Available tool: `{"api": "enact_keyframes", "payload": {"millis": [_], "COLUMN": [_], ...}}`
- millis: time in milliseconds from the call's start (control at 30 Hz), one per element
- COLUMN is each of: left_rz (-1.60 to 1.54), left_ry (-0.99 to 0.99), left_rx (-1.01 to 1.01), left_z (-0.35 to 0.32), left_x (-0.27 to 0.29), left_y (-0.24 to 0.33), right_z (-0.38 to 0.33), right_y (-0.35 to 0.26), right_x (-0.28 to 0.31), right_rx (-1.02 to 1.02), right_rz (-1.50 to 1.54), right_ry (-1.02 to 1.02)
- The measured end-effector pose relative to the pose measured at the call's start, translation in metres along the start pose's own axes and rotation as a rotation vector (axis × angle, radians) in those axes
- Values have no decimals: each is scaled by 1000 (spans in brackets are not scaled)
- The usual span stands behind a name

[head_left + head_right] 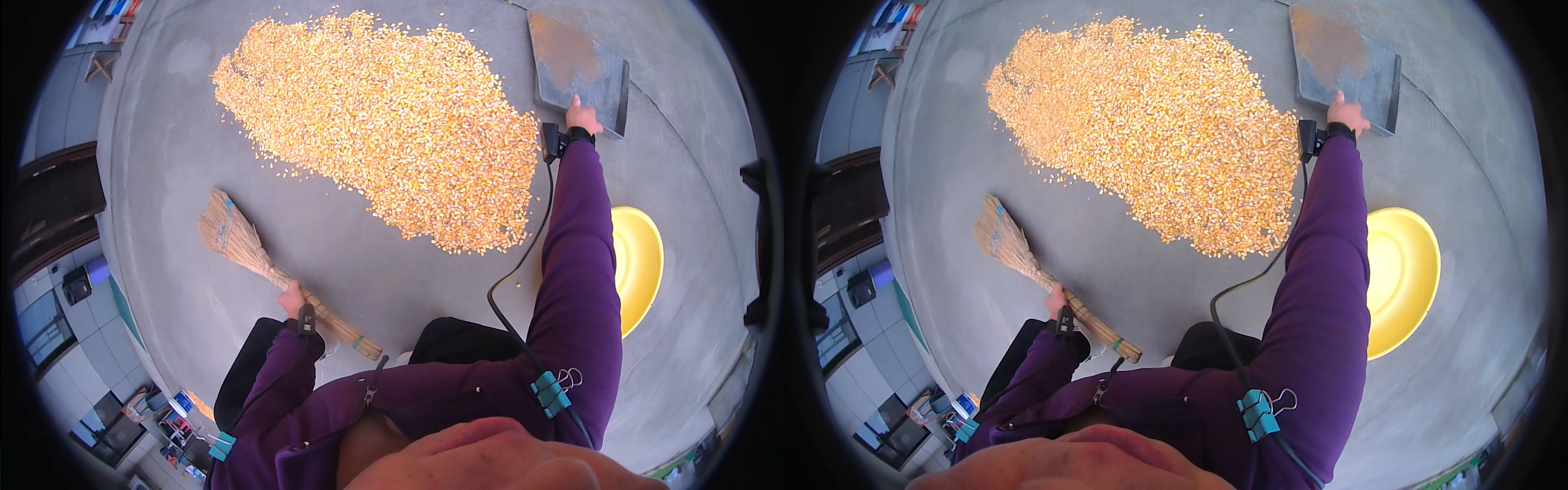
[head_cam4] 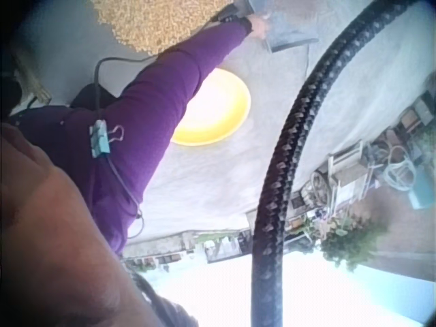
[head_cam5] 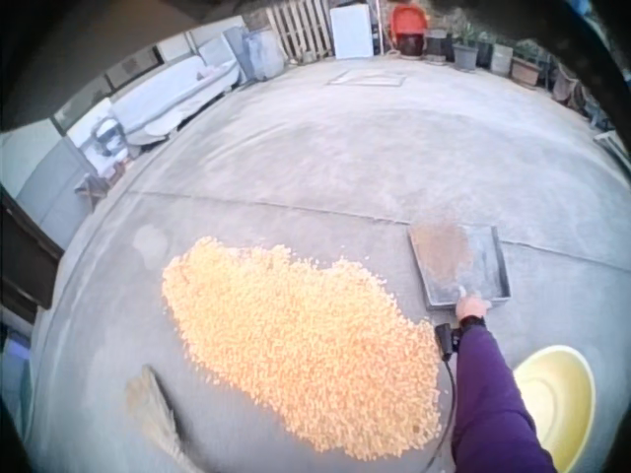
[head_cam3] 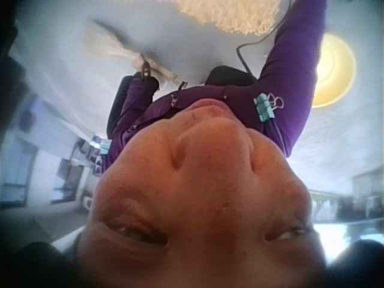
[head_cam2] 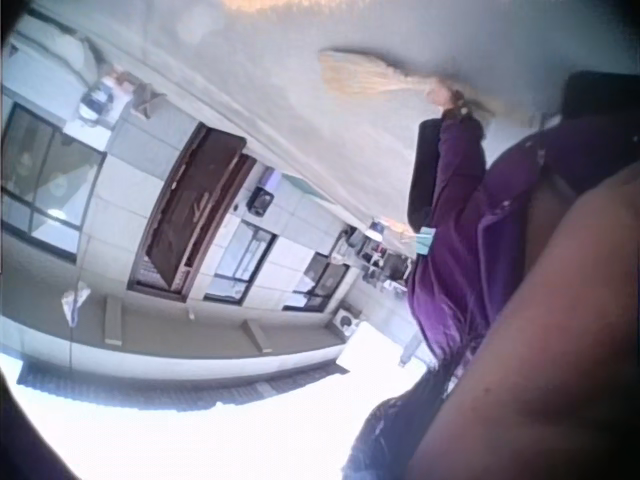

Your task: The person sweeps scattered yellow grains from a concrete floor into a yellow basin using a broom and dustpan. They briefly enter a room to discard debris, then return to continue sweeping the remaining grains into the basin.

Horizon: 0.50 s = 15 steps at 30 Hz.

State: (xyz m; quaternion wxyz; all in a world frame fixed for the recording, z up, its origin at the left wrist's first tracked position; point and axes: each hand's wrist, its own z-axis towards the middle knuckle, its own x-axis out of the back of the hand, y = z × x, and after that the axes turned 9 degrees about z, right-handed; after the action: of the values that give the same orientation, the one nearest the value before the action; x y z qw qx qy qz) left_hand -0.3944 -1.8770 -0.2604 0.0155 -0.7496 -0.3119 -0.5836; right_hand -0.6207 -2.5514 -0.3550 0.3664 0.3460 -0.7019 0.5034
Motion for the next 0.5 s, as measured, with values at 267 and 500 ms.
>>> {"api": "enact_keyframes", "payload": {"millis": [267,500], "left_rz": [-561,-480], "left_ry": [-231,-360], "left_rx": [44,-204], "left_z": [49,28], "left_x": [104,222], "left_y": [132,271], "right_z": [-65,-37], "right_y": [34,79], "right_x": [28,34], "right_rx": [-143,-394], "right_rz": [568,658], "right_ry": [363,-244]}}
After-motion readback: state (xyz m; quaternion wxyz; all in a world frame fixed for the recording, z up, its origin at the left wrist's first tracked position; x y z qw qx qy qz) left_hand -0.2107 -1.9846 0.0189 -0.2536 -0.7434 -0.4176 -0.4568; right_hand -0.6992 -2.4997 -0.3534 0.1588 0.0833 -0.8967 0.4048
